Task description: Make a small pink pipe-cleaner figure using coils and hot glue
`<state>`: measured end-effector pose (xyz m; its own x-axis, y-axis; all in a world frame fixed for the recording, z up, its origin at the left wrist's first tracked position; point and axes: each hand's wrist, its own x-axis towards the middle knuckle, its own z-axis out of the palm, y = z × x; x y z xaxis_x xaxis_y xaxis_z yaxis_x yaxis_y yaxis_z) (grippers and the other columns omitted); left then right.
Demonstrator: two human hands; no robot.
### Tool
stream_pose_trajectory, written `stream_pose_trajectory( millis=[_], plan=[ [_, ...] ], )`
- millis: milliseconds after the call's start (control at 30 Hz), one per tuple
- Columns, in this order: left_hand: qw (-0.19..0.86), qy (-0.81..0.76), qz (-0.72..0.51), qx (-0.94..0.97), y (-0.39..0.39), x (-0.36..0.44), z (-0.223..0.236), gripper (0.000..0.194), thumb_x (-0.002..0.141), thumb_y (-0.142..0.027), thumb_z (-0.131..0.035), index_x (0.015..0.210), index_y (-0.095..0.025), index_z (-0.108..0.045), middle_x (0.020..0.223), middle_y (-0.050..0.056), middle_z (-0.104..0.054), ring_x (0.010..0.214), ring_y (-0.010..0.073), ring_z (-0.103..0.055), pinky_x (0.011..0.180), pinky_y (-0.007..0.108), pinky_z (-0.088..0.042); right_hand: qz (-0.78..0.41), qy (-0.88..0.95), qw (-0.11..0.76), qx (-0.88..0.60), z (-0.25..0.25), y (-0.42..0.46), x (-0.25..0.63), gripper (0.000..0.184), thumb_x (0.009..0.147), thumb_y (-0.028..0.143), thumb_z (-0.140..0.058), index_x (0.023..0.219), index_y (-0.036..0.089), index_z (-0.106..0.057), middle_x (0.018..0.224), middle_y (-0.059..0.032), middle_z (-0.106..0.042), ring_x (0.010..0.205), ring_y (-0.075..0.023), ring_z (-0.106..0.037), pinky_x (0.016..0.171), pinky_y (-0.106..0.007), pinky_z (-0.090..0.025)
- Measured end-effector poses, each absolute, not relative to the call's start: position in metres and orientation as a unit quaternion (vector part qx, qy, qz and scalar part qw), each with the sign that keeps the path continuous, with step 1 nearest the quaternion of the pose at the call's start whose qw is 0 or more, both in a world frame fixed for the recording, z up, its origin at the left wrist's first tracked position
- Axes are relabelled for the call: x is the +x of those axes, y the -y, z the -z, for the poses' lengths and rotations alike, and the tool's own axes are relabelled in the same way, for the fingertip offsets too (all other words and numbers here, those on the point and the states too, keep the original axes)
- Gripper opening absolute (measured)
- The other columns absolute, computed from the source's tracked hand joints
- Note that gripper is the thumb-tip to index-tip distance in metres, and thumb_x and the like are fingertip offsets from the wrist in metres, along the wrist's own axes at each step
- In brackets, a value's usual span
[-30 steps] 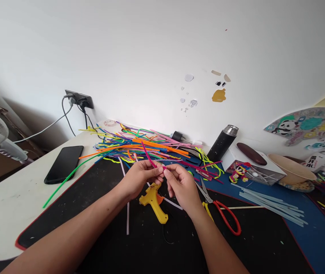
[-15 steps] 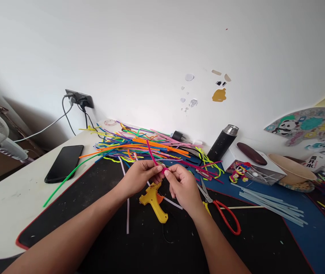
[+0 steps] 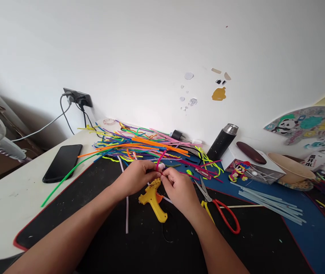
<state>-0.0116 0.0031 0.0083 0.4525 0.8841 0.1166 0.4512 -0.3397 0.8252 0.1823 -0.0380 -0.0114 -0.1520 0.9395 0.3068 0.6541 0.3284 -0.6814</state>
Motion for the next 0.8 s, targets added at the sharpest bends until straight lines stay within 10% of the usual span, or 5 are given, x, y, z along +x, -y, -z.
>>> stream_pose_trajectory(
  millis=[400, 800],
  plan=[
    [0.71, -0.342, -0.416, 0.454, -0.001, 0.004, -0.001, 0.04, 0.063, -0.044, -0.096, 0.082, -0.013, -0.079, 0.072, 0.004, -0.075, 0.063, 0.0124, -0.068, 0.061, 0.02, -0.055, -0.378, 0.618, 0.46, -0.513, 0.001, 0.043, 0.177, 0.029, 0.097, 0.049, -0.061, 0.091, 0.021, -0.062, 0.061, 0.0041, -0.059, 0.042, -0.0112, -0.048, 0.043, -0.024, -0.037],
    [0.683, -0.344, -0.398, 0.507, -0.002, 0.004, 0.001, 0.05, 0.068, -0.062, -0.089, 0.076, -0.013, -0.081, 0.071, 0.007, -0.078, 0.063, 0.0147, -0.07, 0.063, 0.023, -0.059, -0.375, 0.607, 0.459, -0.53, -0.005, 0.043, 0.181, 0.03, 0.098, 0.048, -0.059, 0.083, 0.022, -0.058, 0.046, 0.0087, -0.048, 0.036, -0.01, -0.041, 0.041, -0.023, -0.031]
  ],
)
